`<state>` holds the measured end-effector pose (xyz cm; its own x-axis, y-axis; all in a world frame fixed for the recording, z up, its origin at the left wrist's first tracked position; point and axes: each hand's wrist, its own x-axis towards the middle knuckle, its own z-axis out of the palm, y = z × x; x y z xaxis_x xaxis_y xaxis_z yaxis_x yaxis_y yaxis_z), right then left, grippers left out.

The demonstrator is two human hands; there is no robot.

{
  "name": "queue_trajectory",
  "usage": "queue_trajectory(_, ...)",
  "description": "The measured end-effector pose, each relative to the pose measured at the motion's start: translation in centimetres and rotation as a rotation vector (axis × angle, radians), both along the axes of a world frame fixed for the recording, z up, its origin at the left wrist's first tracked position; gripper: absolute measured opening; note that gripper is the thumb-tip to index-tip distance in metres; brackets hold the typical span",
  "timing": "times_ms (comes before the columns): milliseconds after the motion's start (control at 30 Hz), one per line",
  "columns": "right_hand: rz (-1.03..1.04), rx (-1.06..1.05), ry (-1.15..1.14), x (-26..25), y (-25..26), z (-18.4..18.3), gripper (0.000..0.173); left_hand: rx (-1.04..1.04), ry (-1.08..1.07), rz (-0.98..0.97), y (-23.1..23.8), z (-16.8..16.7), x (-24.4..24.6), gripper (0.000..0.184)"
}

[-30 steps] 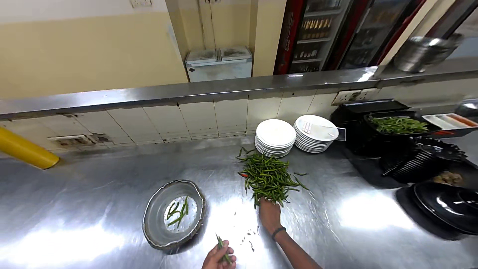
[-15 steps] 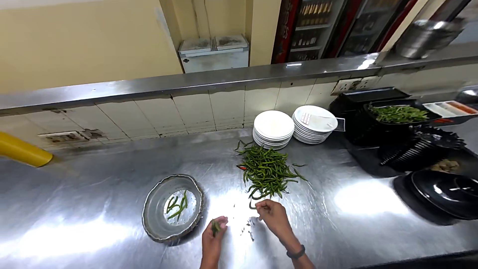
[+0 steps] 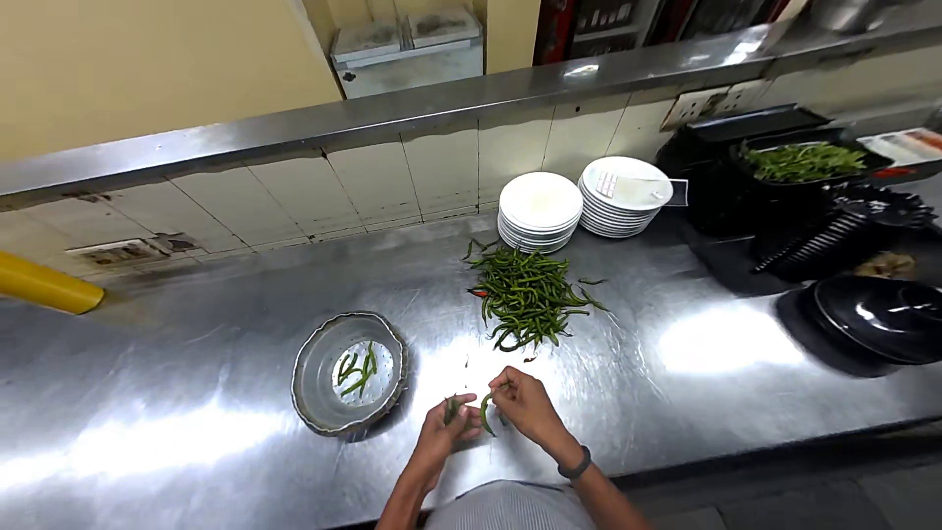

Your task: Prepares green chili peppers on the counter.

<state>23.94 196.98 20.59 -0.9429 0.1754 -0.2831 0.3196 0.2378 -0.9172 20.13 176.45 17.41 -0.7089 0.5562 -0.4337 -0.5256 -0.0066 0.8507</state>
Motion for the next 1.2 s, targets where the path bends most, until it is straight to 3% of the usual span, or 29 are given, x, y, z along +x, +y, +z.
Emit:
queue_trajectory(133,0.032,-0.161,0.026,-0.2,-0.5,-0.1,0.017,-0.018,0.124,-0.096,0.1,-0.3,0.6,0.028)
queue_trajectory(233,0.013,-0.182,0.013,-0.1,-0.9,-0.4,0.038,0.028,0.046,0.135,0.6,-0.1,0.7,0.028)
queue_trajectory(367,0.089,-0.033,-0.125,0.8,-0.8,-1.6,0.032,0.092,-0.038,0.334,0.9,0.6,0.2,0.030)
queue_trajectory(533,0.194,-0.381,-0.264,1.0,-0.9,-1.6,0.028,0.131,-0.035,0.232,1.4,0.5,0.0,0.023)
queue_trajectory(733,0.255,-0.439,-0.324,1.2,0.1,-2.1,0.021,0.156,-0.126,0.298,2.7,0.2,1.4,0.021)
queue_trajectory(1033,0.408,-0.148,-0.059,1.8,2.5,-4.0,0.020,0.264,-0.403,0.701,6.3,-0.7,2.7,0.017)
queue_trajectory(1133,0.525,-0.066,0.096,1.8,3.3,-3.9,0.021,0.303,-0.475,0.955,5.1,-0.8,0.8,0.013)
queue_trajectory(1200,0.505,0.075,0.114,1.6,3.7,-4.6,0.020,0.323,-0.456,1.014,3.5,-0.6,-0.2,0.016)
